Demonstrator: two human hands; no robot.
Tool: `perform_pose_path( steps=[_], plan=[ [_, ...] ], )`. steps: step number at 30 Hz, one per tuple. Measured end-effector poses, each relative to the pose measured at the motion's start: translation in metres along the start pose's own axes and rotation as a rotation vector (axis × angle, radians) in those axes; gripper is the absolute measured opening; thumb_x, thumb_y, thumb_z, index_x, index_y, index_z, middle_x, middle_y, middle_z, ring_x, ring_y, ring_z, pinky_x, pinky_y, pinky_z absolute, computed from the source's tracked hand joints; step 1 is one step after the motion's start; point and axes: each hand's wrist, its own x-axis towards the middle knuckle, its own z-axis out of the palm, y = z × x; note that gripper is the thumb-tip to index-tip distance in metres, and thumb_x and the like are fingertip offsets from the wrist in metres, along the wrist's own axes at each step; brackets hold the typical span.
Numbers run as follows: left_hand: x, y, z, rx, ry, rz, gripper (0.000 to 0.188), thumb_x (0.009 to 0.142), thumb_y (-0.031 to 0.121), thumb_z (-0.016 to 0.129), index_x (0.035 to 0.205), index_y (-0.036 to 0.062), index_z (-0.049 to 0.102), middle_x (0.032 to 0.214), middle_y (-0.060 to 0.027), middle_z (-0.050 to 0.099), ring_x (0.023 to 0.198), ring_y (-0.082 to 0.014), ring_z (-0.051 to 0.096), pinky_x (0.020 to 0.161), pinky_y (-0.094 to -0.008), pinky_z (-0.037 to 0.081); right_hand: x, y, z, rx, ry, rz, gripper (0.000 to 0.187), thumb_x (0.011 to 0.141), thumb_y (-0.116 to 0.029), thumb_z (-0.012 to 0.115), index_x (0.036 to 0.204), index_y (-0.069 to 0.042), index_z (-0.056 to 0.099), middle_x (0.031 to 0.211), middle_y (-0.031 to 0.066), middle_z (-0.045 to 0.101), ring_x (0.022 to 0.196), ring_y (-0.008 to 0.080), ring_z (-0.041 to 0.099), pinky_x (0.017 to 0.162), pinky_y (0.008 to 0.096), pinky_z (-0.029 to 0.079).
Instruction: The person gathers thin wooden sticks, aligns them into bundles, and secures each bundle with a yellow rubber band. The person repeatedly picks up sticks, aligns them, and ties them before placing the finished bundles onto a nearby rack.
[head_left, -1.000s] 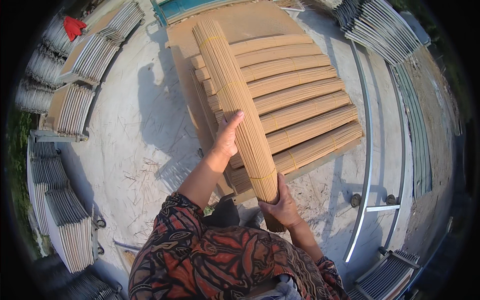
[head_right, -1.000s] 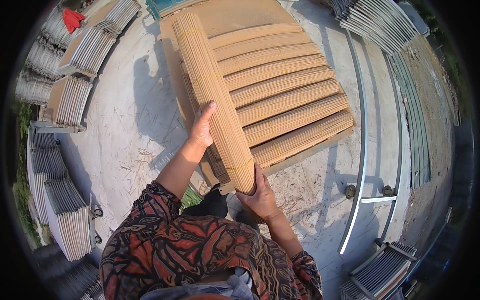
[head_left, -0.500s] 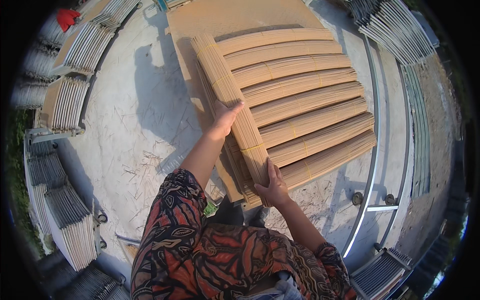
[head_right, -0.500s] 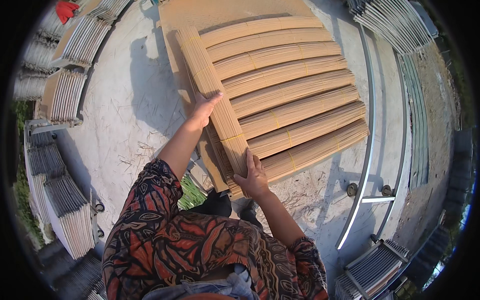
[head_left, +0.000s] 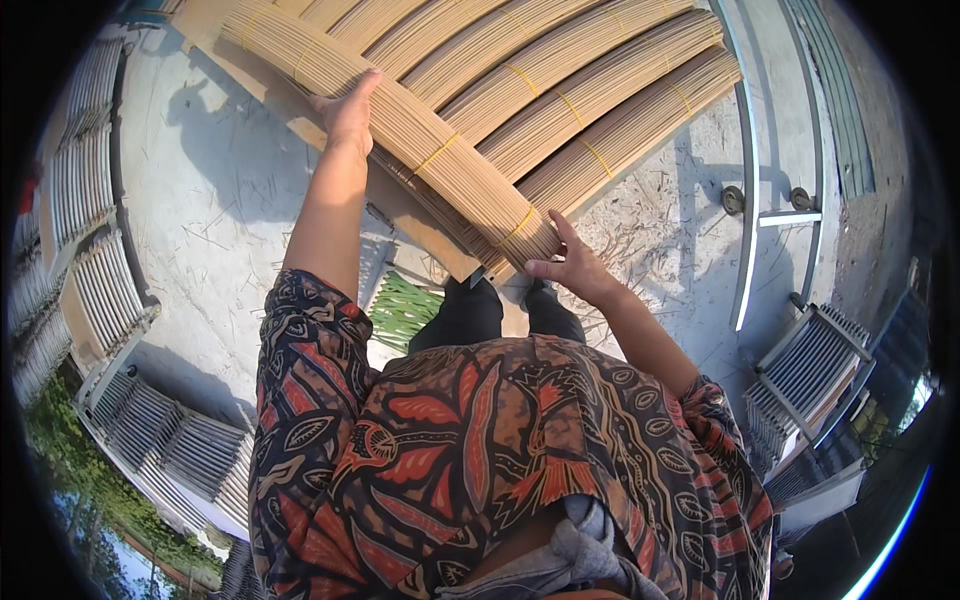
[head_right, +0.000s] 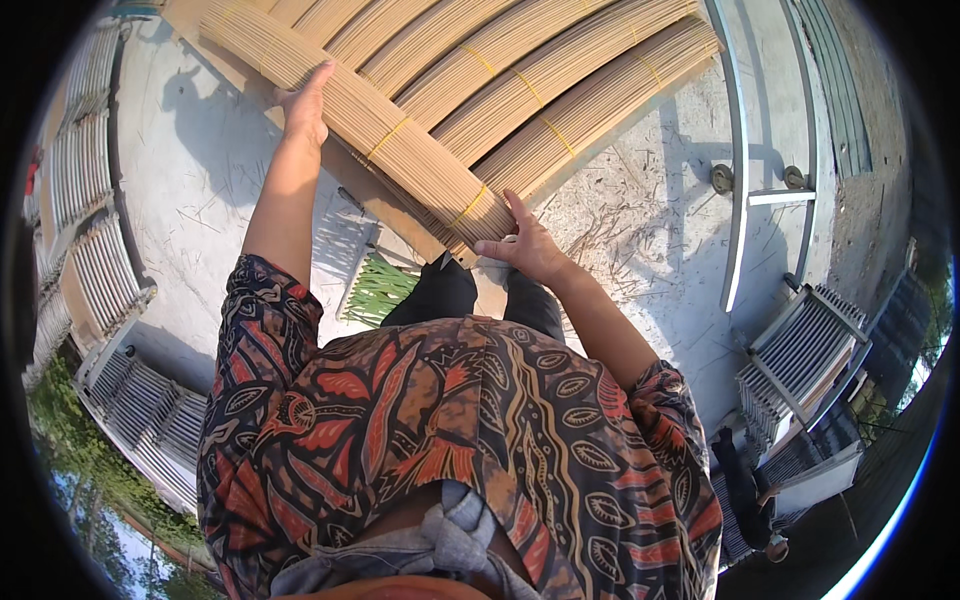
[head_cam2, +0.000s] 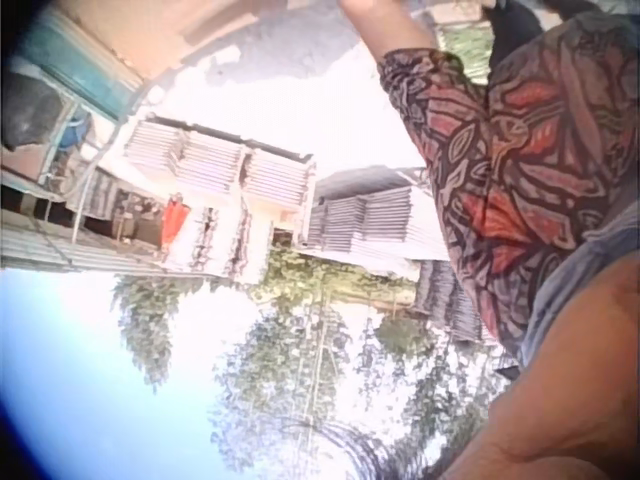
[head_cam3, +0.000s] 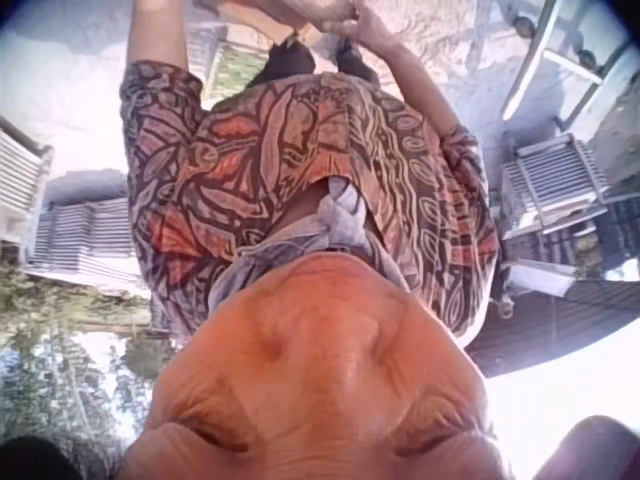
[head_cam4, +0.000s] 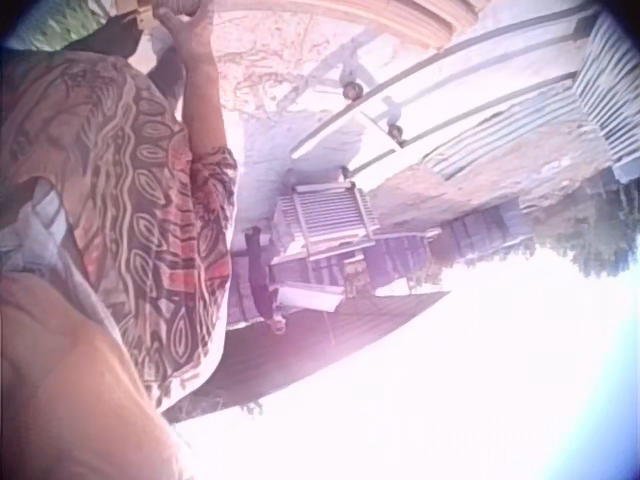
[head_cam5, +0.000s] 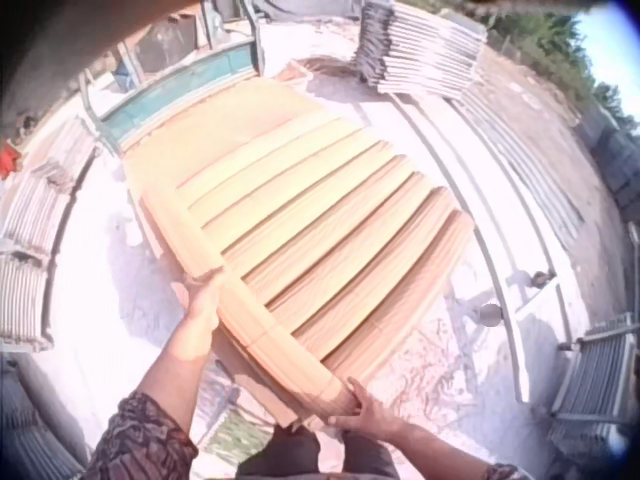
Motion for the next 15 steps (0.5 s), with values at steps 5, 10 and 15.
perform_pose_path(
  steps=[5, 10, 15],
  plan=[
    [0.006, -0.005, -0.001, -0.023, 0.065, 0.119, 0.096, 0.068, 0.009, 0.076, 0.135, -0.0006, 0.009, 0.124, -0.0210, 0.045, 0.109, -0.0303, 0.052, 0.086, -0.0431, 0.050, -0.013, -0.022, 0.025, -0.217, 0.190, -0.006, 0.088, 0.063, -0.028, 0.081, 0.134, -0.004, 0.034, 0.119, 0.0207, 0.048, 0.110, 0.0312, 0.051, 0.093, 0.0365, 0.043],
    [0.011, -0.016, -0.008, -0.012, 0.039, 0.190, 0.095, 0.069, 0.008, 0.075, 0.137, 0.0036, 0.009, 0.126, -0.0196, 0.043, 0.112, -0.0304, 0.050, 0.089, -0.0434, 0.048, -0.004, -0.015, 0.037, -0.137, 0.199, 0.022, 0.087, 0.063, -0.028, 0.081, 0.134, -0.008, 0.035, 0.120, 0.0204, 0.046, 0.110, 0.0319, 0.051, 0.093, 0.0368, 0.043],
    [-0.004, -0.011, -0.008, -0.087, -0.037, 0.105, 0.100, 0.069, 0.010, 0.075, 0.139, 0.0028, 0.004, 0.131, -0.0201, 0.037, 0.116, -0.0305, 0.046, 0.094, -0.0439, 0.044, -0.012, -0.022, 0.038, -0.149, 0.212, 0.068, 0.087, 0.063, -0.028, 0.081, 0.134, -0.009, 0.036, 0.119, 0.0210, 0.045, 0.111, 0.0338, 0.049, 0.093, 0.0370, 0.043]
  ],
)
